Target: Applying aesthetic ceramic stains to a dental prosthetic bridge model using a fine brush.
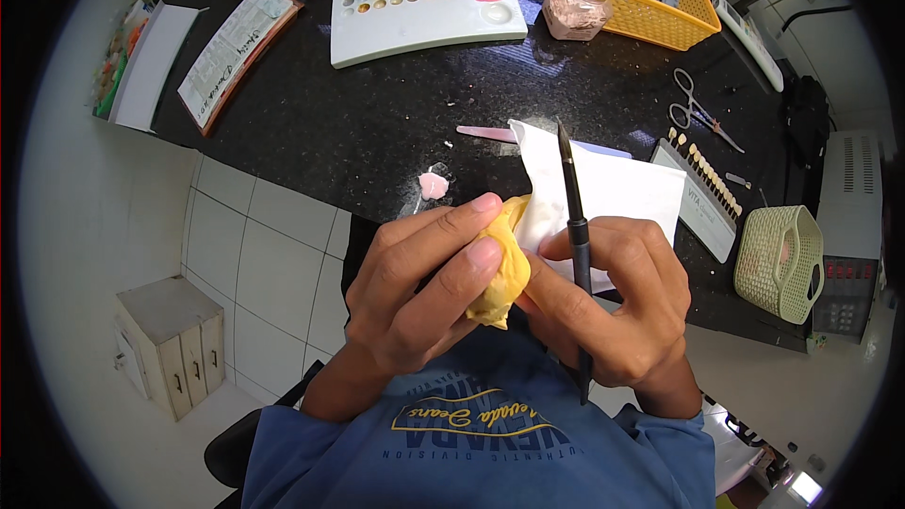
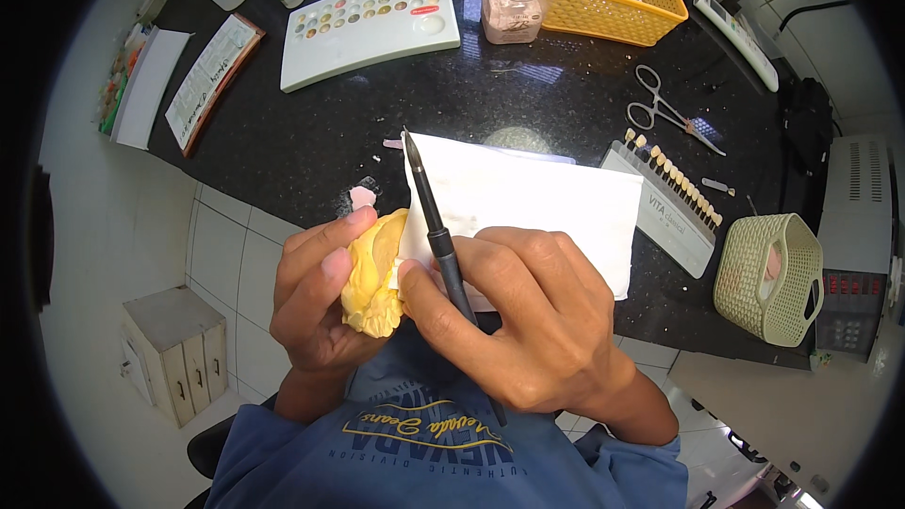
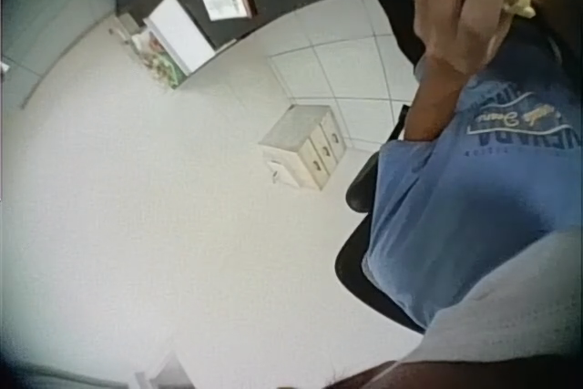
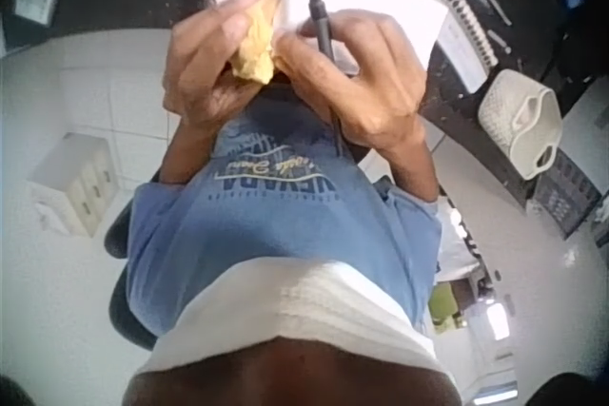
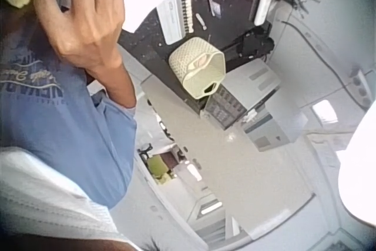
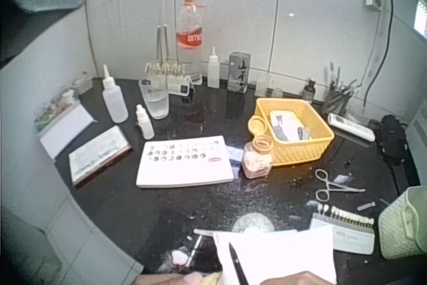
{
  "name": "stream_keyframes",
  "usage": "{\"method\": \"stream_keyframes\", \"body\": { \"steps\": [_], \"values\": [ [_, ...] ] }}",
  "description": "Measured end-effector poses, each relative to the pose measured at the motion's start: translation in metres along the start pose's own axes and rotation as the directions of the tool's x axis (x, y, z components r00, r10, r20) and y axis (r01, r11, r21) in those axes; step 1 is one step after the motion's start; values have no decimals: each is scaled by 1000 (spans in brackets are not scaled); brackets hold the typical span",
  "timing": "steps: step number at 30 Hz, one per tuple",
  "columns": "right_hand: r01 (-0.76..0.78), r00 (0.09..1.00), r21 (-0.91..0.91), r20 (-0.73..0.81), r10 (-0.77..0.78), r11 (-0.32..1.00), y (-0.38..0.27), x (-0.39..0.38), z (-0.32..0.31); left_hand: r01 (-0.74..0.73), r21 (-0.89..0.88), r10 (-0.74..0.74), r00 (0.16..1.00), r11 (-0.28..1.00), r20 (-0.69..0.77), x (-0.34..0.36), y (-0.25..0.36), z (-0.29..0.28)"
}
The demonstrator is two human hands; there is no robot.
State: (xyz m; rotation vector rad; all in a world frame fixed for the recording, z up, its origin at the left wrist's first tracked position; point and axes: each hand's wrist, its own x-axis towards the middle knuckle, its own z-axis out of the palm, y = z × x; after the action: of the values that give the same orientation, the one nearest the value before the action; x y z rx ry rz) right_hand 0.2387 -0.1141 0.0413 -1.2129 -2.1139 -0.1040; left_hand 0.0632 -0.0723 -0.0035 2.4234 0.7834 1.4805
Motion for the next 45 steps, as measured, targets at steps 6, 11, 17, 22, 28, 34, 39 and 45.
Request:
{"method": "stream_keyframes", "body": {
  "steps": [6, 11, 17, 22, 28, 34, 39, 45],
  "values": [
    [-32, 999, 3, 20, 32, 999, 3, -3, -4, 4, -100, -16, 993, 995, -120, 1, -2, 12],
    [-368, 922, 103, -86, 377, 924, 17, -25, -20, -11, -102, -4, 990, 995, -142, 2, -6, 13],
    [-386, 919, -42, 71, 388, 922, 27, -39, -19, 41, 10, -41, 999, 999, 18, -4, -14, -1],
    [-409, 901, -211, 60, 430, 888, 30, -35, -19, 104, 5, -103, 994, 995, -33, -14, -25, -10],
    [-323, 946, 26, 16, 323, 946, 7, -28, -6, 193, 68, -175, 963, 979, -207, -28, -46, -15],
    [-306, 944, -42, 118, 309, 951, 15, -16, 6, 180, 117, -158, 971, 977, -177, -34, -54, -20],
    [-405, 824, 424, -216, 524, 810, -4, -19, 18, 190, 72, -176, 970, 979, -168, -37, -57, -18],
    [-513, 823, 565, 111, 556, 646, -16, 3, 19, 195, 85, -185, 976, 977, -117, -38, -60, -19]
  ]
}}
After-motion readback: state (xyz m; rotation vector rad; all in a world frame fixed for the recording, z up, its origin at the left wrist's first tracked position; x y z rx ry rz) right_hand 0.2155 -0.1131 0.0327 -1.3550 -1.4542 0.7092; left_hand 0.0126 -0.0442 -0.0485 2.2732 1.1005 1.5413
